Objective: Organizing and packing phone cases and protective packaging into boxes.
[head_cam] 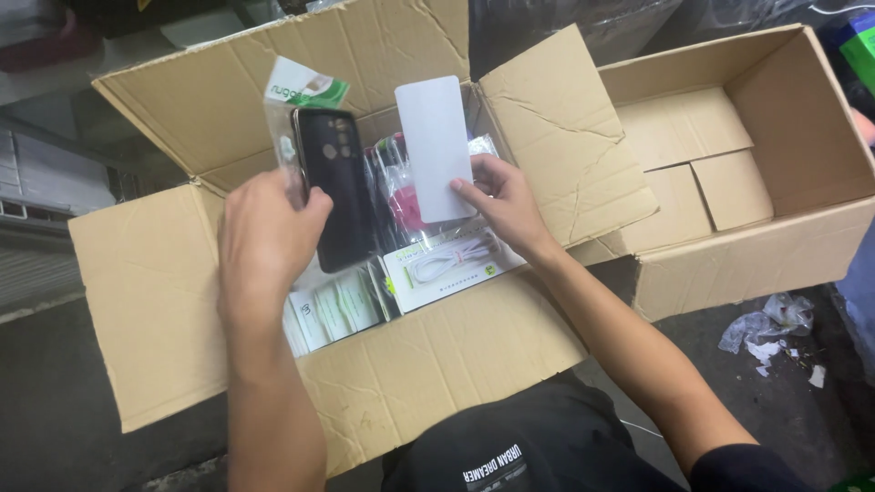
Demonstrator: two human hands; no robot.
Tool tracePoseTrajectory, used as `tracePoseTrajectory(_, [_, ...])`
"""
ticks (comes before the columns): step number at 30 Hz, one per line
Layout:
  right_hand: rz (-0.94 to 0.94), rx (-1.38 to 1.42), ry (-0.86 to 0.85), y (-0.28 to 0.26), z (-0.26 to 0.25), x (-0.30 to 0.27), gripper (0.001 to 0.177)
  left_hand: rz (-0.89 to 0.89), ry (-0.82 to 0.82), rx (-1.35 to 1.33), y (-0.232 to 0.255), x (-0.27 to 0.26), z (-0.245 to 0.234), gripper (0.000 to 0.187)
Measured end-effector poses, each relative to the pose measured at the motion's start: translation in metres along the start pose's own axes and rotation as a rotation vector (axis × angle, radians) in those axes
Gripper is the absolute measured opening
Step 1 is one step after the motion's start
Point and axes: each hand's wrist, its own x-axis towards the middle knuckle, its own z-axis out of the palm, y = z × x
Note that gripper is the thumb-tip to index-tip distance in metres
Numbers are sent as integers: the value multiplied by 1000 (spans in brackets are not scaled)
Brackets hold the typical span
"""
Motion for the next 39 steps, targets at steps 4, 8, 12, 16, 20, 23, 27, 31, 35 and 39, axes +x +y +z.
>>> tracePoseTrajectory(4, [164, -76, 85, 2, -14, -11, 23, -95, -164, -330, 13, -13, 17, 27])
tracePoseTrajectory(8, [185, 71, 191, 0, -20, -22, 24, -103, -308, -916, 14, -24, 75, 21])
tracePoseTrajectory(12, [7, 204, 291, -21, -33, -27, 25, -126, -280, -1159, 27, -26, 114, 24])
tracePoseTrajectory(16, [-91, 53, 309, -46, -43, -34, 25, -28, -183, -1236, 32, -23, 140, 28])
tracePoseTrajectory(20, [-148, 28, 313, -50, -48, -38, 22, -75, -141, -1236, 46, -26, 139, 29])
tracePoseTrajectory(23, [-68, 52, 252, -40, -51, -38, 20, -63, -99, -1205, 52, -25, 146, 28])
tracePoseTrajectory(27, [32, -34, 173, -34, -46, -41, 19, -40, -100, -1253, 61, -26, 149, 28])
tracePoseTrajectory(31, [56, -100, 186, -39, -49, -44, 21, -9, -122, -1274, 62, -26, 158, 26])
tracePoseTrajectory(35, [-83, -258, 200, -41, -56, -47, 24, 14, -176, -1336, 79, -25, 153, 31])
tracePoseTrajectory(39, [-61, -345, 277, -47, -57, -48, 21, 41, -208, -1372, 84, -23, 159, 35])
